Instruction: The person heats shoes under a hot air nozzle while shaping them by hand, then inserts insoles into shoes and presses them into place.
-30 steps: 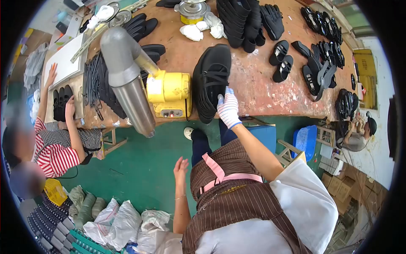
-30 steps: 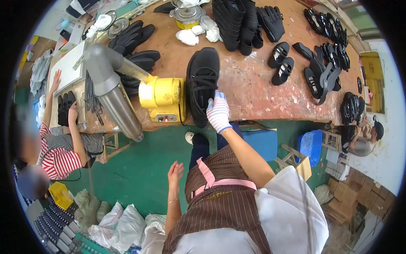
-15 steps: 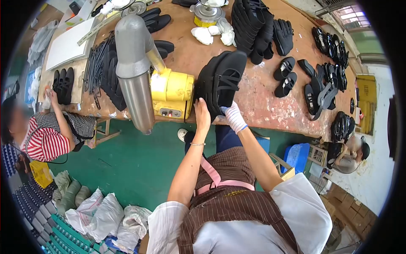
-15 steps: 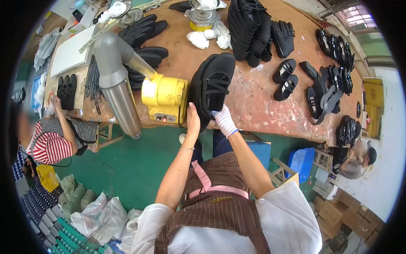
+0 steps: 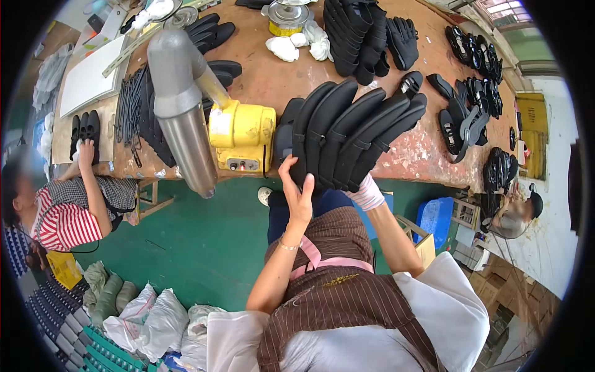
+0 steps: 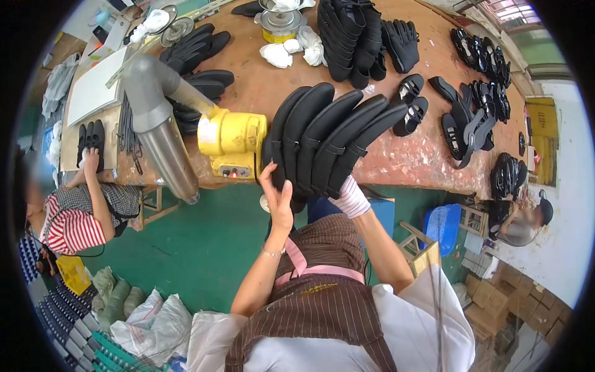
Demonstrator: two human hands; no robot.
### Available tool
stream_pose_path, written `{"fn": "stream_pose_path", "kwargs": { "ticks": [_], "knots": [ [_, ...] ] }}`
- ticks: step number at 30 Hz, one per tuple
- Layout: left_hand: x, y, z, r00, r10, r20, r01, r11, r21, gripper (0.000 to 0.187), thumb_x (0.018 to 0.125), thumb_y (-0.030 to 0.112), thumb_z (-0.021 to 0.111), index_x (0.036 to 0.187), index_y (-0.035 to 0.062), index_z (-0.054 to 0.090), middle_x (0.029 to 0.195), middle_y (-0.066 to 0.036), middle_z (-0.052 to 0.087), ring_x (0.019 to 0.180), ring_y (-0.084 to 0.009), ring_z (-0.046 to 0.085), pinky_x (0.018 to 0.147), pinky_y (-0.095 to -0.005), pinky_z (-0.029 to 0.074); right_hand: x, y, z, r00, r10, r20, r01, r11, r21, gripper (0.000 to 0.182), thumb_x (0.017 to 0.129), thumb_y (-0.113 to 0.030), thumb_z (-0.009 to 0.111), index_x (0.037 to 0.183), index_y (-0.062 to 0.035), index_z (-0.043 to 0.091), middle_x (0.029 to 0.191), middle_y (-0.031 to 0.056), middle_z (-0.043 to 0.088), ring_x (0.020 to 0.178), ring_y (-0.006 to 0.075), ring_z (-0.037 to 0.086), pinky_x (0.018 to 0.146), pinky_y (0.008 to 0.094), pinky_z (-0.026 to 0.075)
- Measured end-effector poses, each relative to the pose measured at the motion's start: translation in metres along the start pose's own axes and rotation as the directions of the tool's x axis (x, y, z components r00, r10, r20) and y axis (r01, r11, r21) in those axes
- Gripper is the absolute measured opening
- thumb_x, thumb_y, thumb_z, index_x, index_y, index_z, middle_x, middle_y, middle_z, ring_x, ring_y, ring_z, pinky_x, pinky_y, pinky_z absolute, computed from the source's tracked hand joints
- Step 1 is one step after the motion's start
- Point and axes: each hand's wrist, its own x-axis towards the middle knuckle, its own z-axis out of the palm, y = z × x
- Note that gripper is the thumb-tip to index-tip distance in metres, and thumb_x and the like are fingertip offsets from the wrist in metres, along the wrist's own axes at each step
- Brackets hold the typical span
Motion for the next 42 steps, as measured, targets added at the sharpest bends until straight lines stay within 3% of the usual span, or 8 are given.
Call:
{"fn": "stream_pose_path", "kwargs": {
  "ticks": [9, 16, 23, 28, 30, 32, 37, 42],
  "knots": [
    [-0.015, -0.057, -0.018, 0.888, -0.420, 0.190, 0.442, 0.661, -0.606, 0.055, 0.104, 0.038, 0.043, 0.140, -0.0041, 0.043, 0.139, -0.013, 0.049, 0.128, -0.0215, 0.047, 0.111, -0.0338, 0.031, -0.031, 0.010, 0.006, 0.939, 0.270, 0.212, -0.278, 0.235, 0.932, 0.041, 0.098, -0.014, 0.052, 0.137, -0.0036, 0.046, 0.135, 0.0133, 0.054, 0.120, 0.0273, 0.056, 0.101, 0.0451, 0.049],
    [0.023, -0.087, -0.005, 0.828, -0.547, 0.126, 0.521, 0.664, -0.537, 0.065, 0.095, 0.034, 0.060, 0.145, 0.0013, 0.032, 0.136, -0.014, 0.049, 0.124, -0.0251, 0.048, 0.106, -0.0361, 0.038, -0.054, 0.023, 0.009, 0.958, 0.259, 0.119, -0.240, 0.508, 0.827, 0.046, 0.089, 0.001, 0.060, 0.134, -0.0025, 0.049, 0.132, 0.0123, 0.057, 0.119, 0.0233, 0.058, 0.101, 0.0395, 0.049],
    [0.040, -0.093, 0.029, 0.952, -0.027, 0.305, -0.234, 0.582, 0.779, 0.065, 0.076, -0.008, 0.060, 0.138, 0.0020, 0.042, 0.125, -0.025, 0.046, 0.111, -0.0416, 0.050, 0.090, -0.0446, 0.048, -0.085, 0.005, -0.022, 0.960, 0.277, -0.030, -0.229, 0.845, 0.484, 0.052, 0.086, -0.006, 0.067, 0.135, -0.0025, 0.050, 0.136, 0.0102, 0.056, 0.124, 0.0175, 0.053, 0.105, 0.0334, 0.044],
    [0.050, -0.069, 0.021, 0.935, -0.148, 0.323, -0.128, 0.708, 0.695, 0.074, 0.062, -0.012, 0.068, 0.132, 0.0032, 0.052, 0.112, -0.021, 0.049, 0.104, -0.0408, 0.055, 0.087, -0.0445, 0.049, -0.104, -0.012, -0.038, 0.931, 0.366, 0.015, -0.143, 0.325, 0.935, 0.039, 0.097, -0.012, 0.049, 0.135, -0.0009, 0.049, 0.134, 0.0107, 0.056, 0.121, 0.0203, 0.056, 0.105, 0.0349, 0.046],
    [0.061, -0.048, 0.021, 0.931, -0.125, 0.342, -0.128, 0.766, 0.629, 0.065, 0.062, -0.014, 0.065, 0.124, 0.0020, 0.061, 0.108, -0.019, 0.051, 0.098, -0.0405, 0.057, 0.086, -0.0422, 0.049, -0.119, 0.018, -0.049, 0.958, 0.285, -0.027, -0.266, 0.920, 0.287, 0.040, 0.097, -0.006, 0.047, 0.137, -0.0014, 0.046, 0.138, 0.0112, 0.054, 0.124, 0.0203, 0.054, 0.106, 0.0349, 0.045],
    [0.078, -0.026, 0.026, 0.942, -0.027, 0.333, -0.194, 0.768, 0.610, 0.060, 0.066, -0.017, 0.055, 0.122, 0.0037, 0.064, 0.106, -0.018, 0.052, 0.097, -0.0387, 0.058, 0.086, -0.0400, 0.048, -0.129, 0.046, -0.042, 0.885, 0.462, -0.059, -0.228, 0.539, 0.811, 0.043, 0.090, 0.000, 0.053, 0.134, -0.0025, 0.051, 0.134, 0.0136, 0.057, 0.121, 0.0220, 0.056, 0.104, 0.0341, 0.046],
    [0.132, -0.003, 0.058, 0.942, 0.193, 0.275, -0.327, 0.714, 0.619, 0.060, 0.070, -0.014, 0.056, 0.128, 0.0025, 0.058, 0.113, -0.021, 0.049, 0.106, -0.0378, 0.052, 0.091, -0.0419, 0.045, -0.134, 0.025, -0.046, 0.914, 0.348, -0.208, -0.309, 0.930, 0.199, 0.038, 0.094, -0.002, 0.050, 0.131, -0.0020, 0.053, 0.129, 0.0112, 0.060, 0.116, 0.0221, 0.060, 0.102, 0.0333, 0.047],
    [0.108, -0.071, 0.047, 0.922, -0.009, 0.386, -0.331, 0.494, 0.804, 0.063, 0.076, -0.005, 0.062, 0.136, -0.0049, 0.044, 0.148, -0.035, 0.020, 0.128, -0.0496, 0.036, 0.100, -0.0451, 0.044, -0.135, 0.015, -0.050, 0.800, 0.600, 0.014, -0.098, 0.108, 0.989, 0.034, 0.093, -0.002, 0.054, 0.126, -0.0025, 0.058, 0.123, 0.0103, 0.064, 0.112, 0.0209, 0.062, 0.097, 0.0329, 0.050]
  ]
}}
